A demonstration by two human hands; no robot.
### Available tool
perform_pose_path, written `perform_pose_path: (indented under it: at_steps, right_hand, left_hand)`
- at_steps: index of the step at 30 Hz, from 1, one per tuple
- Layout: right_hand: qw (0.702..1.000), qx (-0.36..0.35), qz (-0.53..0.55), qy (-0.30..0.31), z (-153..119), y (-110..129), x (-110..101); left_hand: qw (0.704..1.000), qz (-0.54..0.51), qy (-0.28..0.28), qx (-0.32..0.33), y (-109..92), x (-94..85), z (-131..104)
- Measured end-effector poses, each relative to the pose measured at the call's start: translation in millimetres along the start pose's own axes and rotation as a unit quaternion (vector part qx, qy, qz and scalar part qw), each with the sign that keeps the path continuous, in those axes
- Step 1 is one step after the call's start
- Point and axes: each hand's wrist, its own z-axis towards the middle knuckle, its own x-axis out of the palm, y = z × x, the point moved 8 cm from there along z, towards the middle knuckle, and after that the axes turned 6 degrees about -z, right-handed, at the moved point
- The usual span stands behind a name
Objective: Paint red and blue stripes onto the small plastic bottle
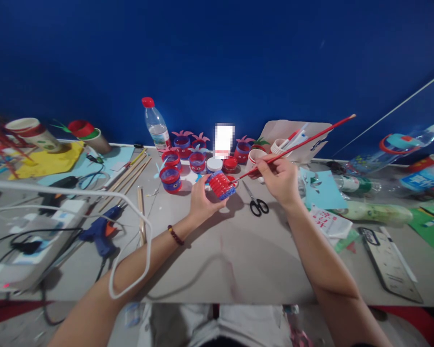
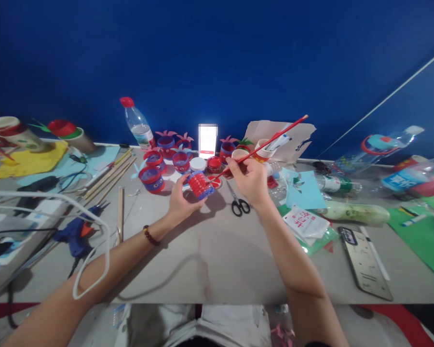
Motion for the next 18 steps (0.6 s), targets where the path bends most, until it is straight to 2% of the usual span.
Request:
perform_pose_path:
  at_steps: [5,15,18]
  right_hand:
    - [0.999,-0.011,-0.025,0.021,-3,8,3]
    - [0.998,-0.035,-0.045,0.015,-4,11,3]
    - [0.999,-0.021,-0.028,0.009,-3,6,2]
  left_hand:
    - [1.0,-0.009,-0.004,-0.003,2,0.2,0]
    - [1.0,-0.013,0.0,-0.004,-3,-0.8,3]
    - [1.0,-0.01,0.0,-0.006,-3,-0.8,2]
